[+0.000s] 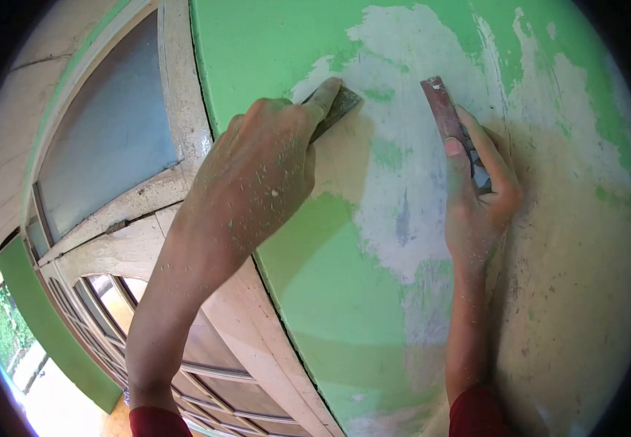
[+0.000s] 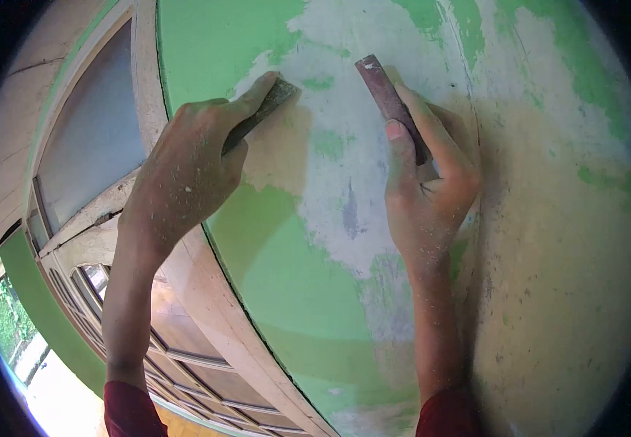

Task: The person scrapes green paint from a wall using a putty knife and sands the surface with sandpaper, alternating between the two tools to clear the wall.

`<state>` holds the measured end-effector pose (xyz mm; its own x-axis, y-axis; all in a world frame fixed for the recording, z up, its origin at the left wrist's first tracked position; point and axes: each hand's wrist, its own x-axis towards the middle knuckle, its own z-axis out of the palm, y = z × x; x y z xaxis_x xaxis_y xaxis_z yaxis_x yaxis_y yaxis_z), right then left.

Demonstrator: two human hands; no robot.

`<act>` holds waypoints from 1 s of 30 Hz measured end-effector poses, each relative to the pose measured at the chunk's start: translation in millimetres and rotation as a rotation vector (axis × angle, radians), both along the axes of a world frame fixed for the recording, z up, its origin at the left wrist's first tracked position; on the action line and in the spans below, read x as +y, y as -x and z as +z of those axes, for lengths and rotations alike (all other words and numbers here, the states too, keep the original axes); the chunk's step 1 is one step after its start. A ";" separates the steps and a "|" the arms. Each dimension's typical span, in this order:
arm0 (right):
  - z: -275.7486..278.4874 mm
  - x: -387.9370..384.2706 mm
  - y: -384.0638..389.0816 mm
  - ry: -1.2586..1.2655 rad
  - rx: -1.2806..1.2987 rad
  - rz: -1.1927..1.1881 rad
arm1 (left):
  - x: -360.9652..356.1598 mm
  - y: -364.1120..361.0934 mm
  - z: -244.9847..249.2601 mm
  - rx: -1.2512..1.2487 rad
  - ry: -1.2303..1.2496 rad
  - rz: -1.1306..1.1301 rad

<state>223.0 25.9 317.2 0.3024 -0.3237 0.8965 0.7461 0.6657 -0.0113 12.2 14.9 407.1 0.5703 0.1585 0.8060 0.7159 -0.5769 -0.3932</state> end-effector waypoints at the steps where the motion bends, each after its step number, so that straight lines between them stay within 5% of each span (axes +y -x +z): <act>1: 1.0 0.3 -0.8 -0.003 0.001 0.009 | 2.2 0.3 5.6 0.012 -0.014 -0.067; 13: 1.6 -14.7 6.9 0.066 0.036 0.040 | 14.6 -2.2 36.5 0.087 -0.175 -0.146; 19: -2.4 -15.7 0.4 0.073 0.059 0.045 | 0.5 4.4 12.3 0.062 0.047 -0.178; 23: -4.1 -18.8 2.1 0.099 0.040 0.017 | 9.4 -13.3 68.9 0.134 -0.072 -0.169; 24: -4.6 -20.4 2.7 0.120 0.049 -0.004 | -19.2 -17.1 69.6 0.097 0.147 -0.049; 30: -6.5 -16.8 -5.4 0.105 0.033 0.071 | 8.5 -4.2 6.0 0.008 -0.012 -0.179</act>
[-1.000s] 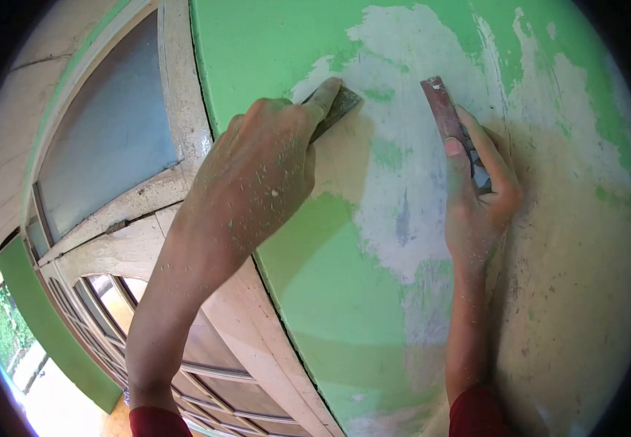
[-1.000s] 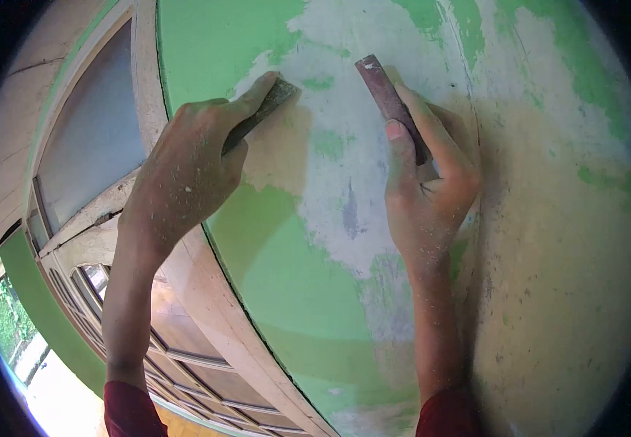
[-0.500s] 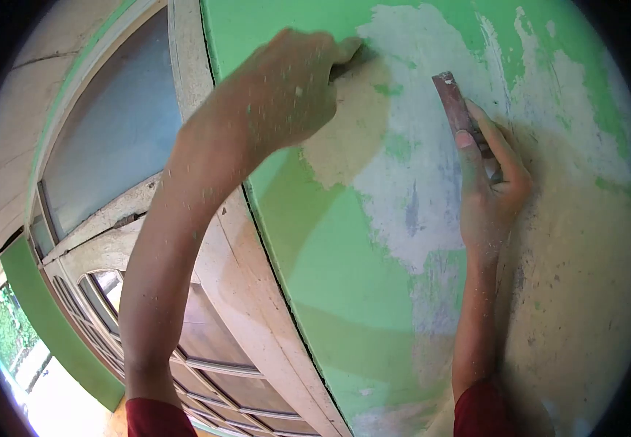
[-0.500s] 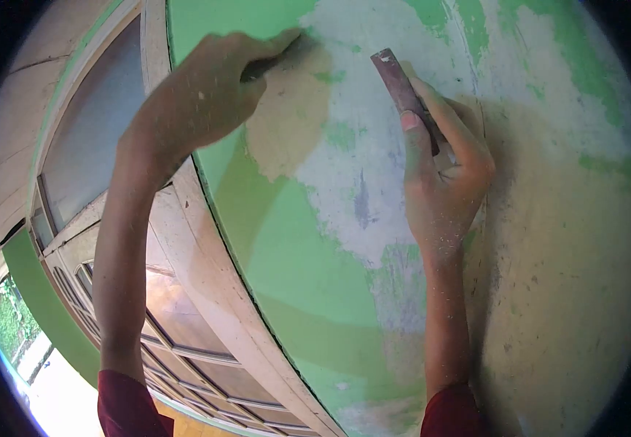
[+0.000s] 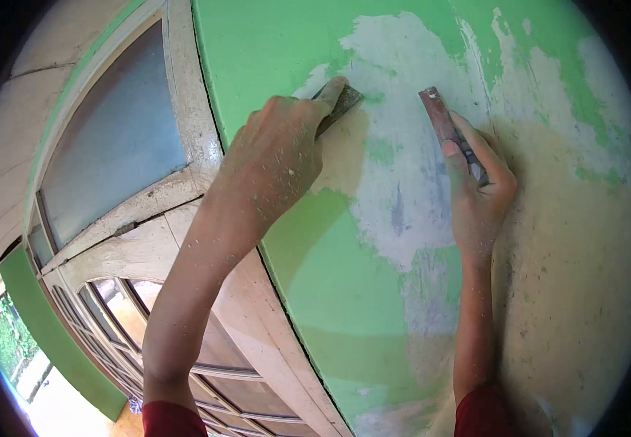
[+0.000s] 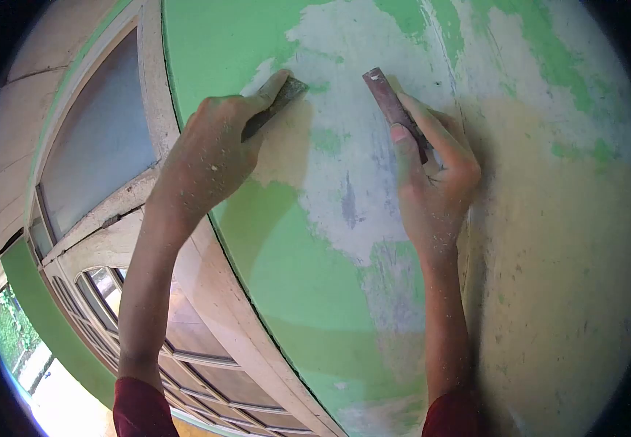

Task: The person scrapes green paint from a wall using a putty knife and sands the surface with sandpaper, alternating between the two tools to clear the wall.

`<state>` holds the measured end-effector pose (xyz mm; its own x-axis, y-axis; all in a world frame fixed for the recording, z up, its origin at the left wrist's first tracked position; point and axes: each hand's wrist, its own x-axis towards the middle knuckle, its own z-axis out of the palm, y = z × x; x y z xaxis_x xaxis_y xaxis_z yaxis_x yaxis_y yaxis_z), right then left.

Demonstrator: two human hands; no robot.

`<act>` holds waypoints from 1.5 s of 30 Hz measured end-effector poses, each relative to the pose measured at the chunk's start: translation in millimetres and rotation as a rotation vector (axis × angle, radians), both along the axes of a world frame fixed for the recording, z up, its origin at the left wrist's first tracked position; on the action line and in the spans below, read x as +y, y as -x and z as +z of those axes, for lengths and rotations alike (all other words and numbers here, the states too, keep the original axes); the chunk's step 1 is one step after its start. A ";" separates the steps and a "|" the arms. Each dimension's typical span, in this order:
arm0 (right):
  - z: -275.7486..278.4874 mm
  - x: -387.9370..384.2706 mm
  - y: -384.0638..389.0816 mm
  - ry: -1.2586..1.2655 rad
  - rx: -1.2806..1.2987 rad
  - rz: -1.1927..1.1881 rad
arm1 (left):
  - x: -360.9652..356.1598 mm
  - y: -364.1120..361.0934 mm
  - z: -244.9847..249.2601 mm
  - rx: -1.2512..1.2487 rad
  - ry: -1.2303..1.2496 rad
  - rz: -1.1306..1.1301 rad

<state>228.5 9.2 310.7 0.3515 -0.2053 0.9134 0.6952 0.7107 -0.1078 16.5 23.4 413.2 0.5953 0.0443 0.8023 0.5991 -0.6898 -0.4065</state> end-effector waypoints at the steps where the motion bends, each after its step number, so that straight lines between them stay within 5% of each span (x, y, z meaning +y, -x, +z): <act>1: 0.7 1.3 -2.0 0.002 -0.001 -0.005 | -3.9 -1.0 -0.3 -0.040 0.073 0.024; 6: -4.5 10.4 -8.1 -0.099 -0.030 -0.114 | -5.5 0.8 8.4 -0.016 -0.036 -0.016; 9: -6.9 5.8 -5.9 -0.040 -0.037 -0.175 | -11.4 6.0 4.4 0.020 0.030 0.169; 17: -9.3 10.3 -6.7 -0.102 -0.025 -0.120 | -13.9 18.8 2.8 0.088 -0.065 0.301; 21: -6.2 10.6 -6.4 -0.139 -0.036 -0.148 | -6.5 16.1 19.8 0.156 -0.047 0.192; 26: -7.0 9.6 -4.7 -0.126 -0.001 -0.103 | -18.2 11.7 0.8 0.090 -0.122 0.362; 29: -3.0 3.3 -3.2 -0.080 0.002 -0.089 | 4.9 10.0 19.0 0.098 -0.327 0.134; 32: -4.0 4.9 -0.1 -0.056 0.004 -0.088 | -21.3 -6.5 32.2 0.156 -0.121 0.304; 35: -1.7 2.6 -3.7 -0.101 -0.028 -0.083 | -20.1 11.4 -7.0 0.122 -0.329 0.222; 37: -2.9 2.8 -3.4 -0.087 -0.036 -0.053 | -14.3 3.0 -0.3 0.103 -0.209 0.344; 42: -5.4 -0.7 -5.1 -0.046 -0.030 -0.061 | -14.4 -5.4 34.0 0.176 -0.203 0.202; 45: -5.2 1.2 -11.0 -0.078 -0.013 -0.052 | -19.3 -3.6 -2.8 0.093 -0.159 0.340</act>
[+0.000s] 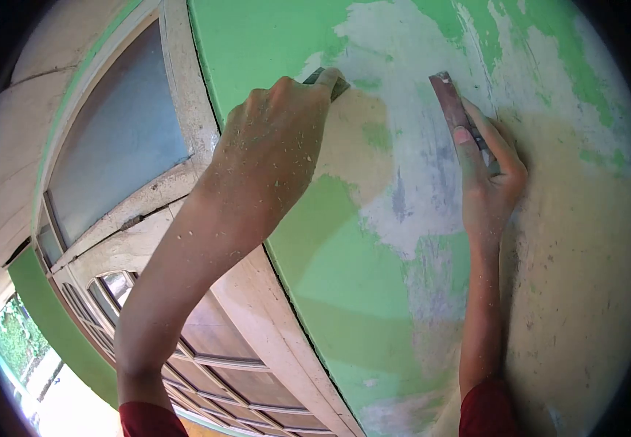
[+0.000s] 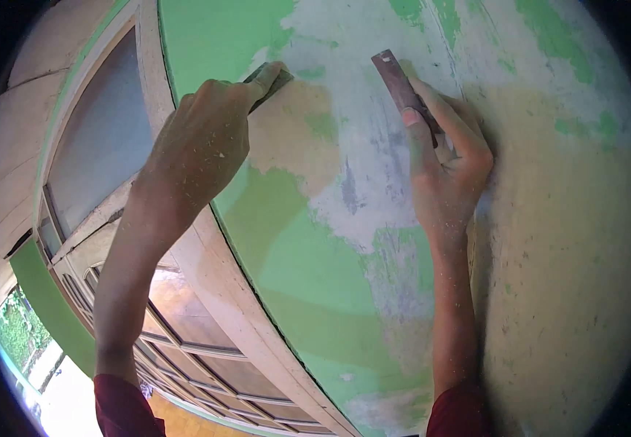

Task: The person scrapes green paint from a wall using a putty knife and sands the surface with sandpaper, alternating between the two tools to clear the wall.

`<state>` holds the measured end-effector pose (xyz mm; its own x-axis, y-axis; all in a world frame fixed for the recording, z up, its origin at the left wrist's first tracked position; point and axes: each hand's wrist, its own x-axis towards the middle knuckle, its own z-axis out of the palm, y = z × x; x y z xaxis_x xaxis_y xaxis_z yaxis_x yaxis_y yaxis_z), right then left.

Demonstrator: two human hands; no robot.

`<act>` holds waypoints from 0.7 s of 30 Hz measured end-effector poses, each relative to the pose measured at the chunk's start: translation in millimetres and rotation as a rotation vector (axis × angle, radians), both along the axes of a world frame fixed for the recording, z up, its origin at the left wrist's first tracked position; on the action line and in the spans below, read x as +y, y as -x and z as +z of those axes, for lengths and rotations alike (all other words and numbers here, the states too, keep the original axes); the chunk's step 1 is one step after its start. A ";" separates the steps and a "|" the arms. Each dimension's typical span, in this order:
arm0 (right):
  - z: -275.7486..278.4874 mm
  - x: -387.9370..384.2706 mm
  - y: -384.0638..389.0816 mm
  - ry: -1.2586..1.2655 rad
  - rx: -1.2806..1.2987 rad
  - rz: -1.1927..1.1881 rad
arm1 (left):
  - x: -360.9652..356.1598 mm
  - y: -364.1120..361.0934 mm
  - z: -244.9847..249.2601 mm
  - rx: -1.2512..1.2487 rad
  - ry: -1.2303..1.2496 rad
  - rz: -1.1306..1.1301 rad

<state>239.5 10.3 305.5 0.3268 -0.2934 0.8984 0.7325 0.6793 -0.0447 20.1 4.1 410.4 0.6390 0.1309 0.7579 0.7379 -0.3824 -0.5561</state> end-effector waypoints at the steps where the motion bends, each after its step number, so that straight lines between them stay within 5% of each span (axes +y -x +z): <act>1: -0.3 1.9 -0.1 0.001 0.006 0.000 | 6.0 2.1 2.0 0.011 -0.068 -0.099; 11: -1.1 8.8 -1.0 -0.100 -0.030 -0.165 | -16.8 29.5 30.1 -0.026 0.180 -0.096; 14: -3.6 7.2 1.2 -0.059 -0.014 -0.127 | -11.4 43.5 24.1 -0.244 0.359 -0.011; 16: -3.2 7.4 2.6 -0.038 0.004 -0.098 | 9.5 47.5 18.9 -0.273 -0.029 -0.261; 21: -4.3 11.3 1.7 -0.078 0.011 -0.117 | 28.0 30.5 40.6 -0.173 -0.272 -0.346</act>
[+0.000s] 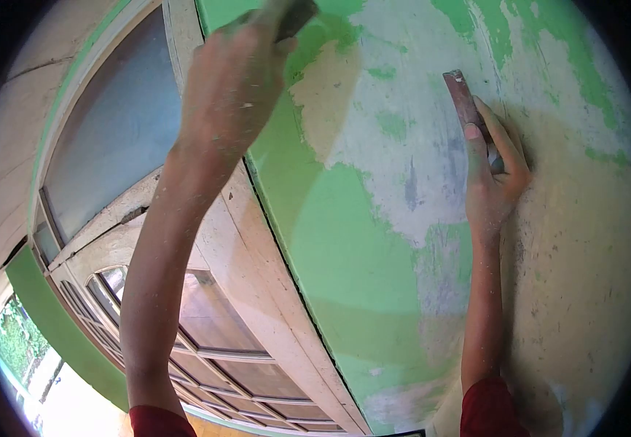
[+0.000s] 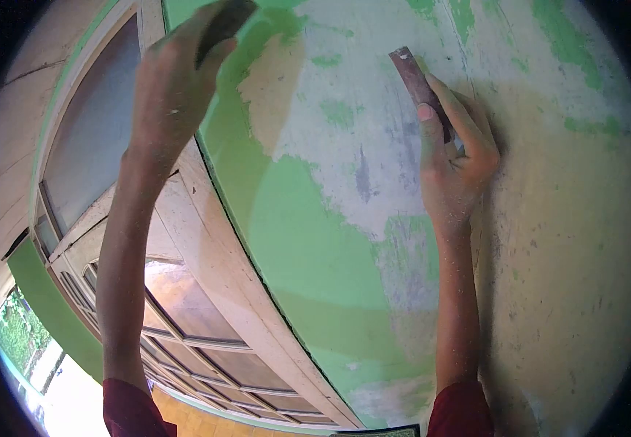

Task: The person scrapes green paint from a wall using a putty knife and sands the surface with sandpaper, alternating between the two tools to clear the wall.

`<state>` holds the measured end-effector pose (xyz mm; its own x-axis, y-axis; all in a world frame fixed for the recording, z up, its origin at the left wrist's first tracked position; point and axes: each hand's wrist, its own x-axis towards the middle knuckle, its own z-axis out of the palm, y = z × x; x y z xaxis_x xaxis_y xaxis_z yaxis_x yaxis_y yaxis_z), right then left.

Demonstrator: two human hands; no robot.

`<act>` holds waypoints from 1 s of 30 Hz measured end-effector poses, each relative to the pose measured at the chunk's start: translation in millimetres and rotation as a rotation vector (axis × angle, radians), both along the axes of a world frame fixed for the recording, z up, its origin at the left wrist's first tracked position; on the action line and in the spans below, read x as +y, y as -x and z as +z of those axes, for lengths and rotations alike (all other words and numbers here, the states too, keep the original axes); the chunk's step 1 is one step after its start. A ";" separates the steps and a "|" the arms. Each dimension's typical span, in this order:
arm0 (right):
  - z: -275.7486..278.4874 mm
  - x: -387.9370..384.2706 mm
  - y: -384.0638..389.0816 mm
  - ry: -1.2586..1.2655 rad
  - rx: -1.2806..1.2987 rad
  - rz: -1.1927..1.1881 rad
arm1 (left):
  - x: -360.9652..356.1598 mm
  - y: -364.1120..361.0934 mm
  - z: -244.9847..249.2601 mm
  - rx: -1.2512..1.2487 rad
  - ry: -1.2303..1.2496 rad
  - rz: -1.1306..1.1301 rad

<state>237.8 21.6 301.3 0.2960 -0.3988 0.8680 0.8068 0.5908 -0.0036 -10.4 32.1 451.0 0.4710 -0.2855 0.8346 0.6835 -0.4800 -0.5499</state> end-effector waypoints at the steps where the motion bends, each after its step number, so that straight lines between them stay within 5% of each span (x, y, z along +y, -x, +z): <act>1: 0.2 -0.3 -0.5 -0.001 -0.001 -0.005 | 0.6 -6.4 0.1 0.050 -0.019 0.005; 4: -1.5 -1.4 -3.3 -0.018 -0.039 -0.039 | 2.2 -14.5 -17.5 0.066 0.031 0.231; 14: -3.9 -1.7 -4.6 0.004 -0.037 -0.022 | -16.7 -4.2 -36.6 0.220 0.234 0.336; 17: -4.0 -3.0 -5.7 -0.014 -0.036 -0.038 | -4.1 -10.1 -28.6 0.252 0.120 0.332; 20: -4.9 0.8 -6.3 -0.022 -0.024 -0.022 | 0.4 -9.4 -21.6 0.336 -0.216 0.087; 23: -4.6 -0.2 -6.2 -0.027 -0.029 0.004 | -12.7 -17.6 -32.0 0.291 -0.180 0.123; 25: -4.1 -2.3 -5.5 -0.040 -0.029 0.008 | -25.3 -25.4 -31.9 0.172 0.253 0.448; 30: -2.8 -3.8 -2.3 -0.030 -0.028 -0.014 | -22.4 -24.0 -18.4 0.237 0.114 0.301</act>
<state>240.1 17.8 298.5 0.2657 -0.4284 0.8636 0.8146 0.5788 0.0365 13.6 9.7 432.7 0.7030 -0.0176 0.7109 0.6632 -0.3448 -0.6643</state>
